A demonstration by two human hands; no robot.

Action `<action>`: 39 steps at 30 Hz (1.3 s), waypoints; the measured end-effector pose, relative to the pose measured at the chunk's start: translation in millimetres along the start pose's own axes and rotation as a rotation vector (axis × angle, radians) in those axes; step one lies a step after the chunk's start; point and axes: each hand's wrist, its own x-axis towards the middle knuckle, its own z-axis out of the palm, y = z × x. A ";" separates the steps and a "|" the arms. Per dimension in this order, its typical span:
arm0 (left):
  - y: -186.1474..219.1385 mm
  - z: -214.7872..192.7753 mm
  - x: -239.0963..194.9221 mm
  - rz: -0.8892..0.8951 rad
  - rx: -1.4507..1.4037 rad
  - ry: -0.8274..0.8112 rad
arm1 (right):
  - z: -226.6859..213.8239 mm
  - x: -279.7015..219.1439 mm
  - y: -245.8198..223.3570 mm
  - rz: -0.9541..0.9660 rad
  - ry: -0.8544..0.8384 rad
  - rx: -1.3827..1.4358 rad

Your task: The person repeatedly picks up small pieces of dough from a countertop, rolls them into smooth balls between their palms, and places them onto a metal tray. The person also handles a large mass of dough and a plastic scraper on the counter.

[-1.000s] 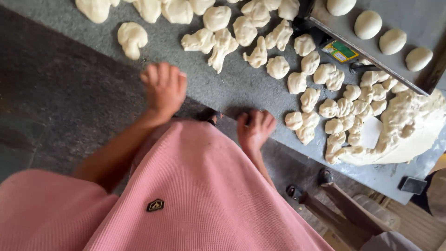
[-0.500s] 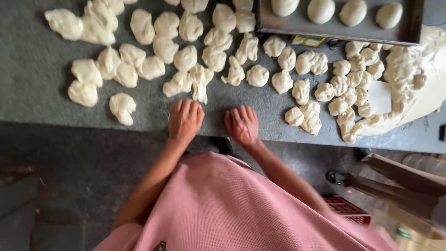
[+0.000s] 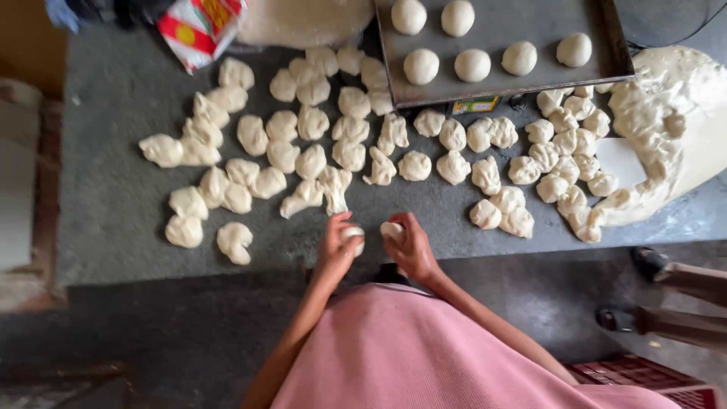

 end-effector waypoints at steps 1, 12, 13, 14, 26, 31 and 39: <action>4.1 2.8 5.0 0.090 -0.101 -0.111 | -0.7 12.0 -2.5 0.129 -0.060 0.229; 27.2 -12.5 -0.5 0.258 0.399 0.015 | -29.0 3.2 -4.1 -0.038 -0.008 -0.112; 26.2 -23.9 -4.5 0.380 0.419 0.102 | -35.9 -1.1 1.1 -0.059 0.077 -0.206; 25.6 -38.2 -8.6 0.262 0.592 0.256 | -44.7 -7.7 4.4 0.113 0.169 -0.065; 10.9 -54.0 11.4 0.620 1.131 0.363 | -31.6 52.6 32.1 -0.531 -0.051 -0.821; 6.6 -52.0 -4.2 0.565 1.196 0.482 | -64.2 5.5 29.3 -0.360 0.060 -0.965; -2.9 -21.9 13.4 0.687 1.085 0.219 | -30.1 53.5 7.7 -0.519 0.014 -0.768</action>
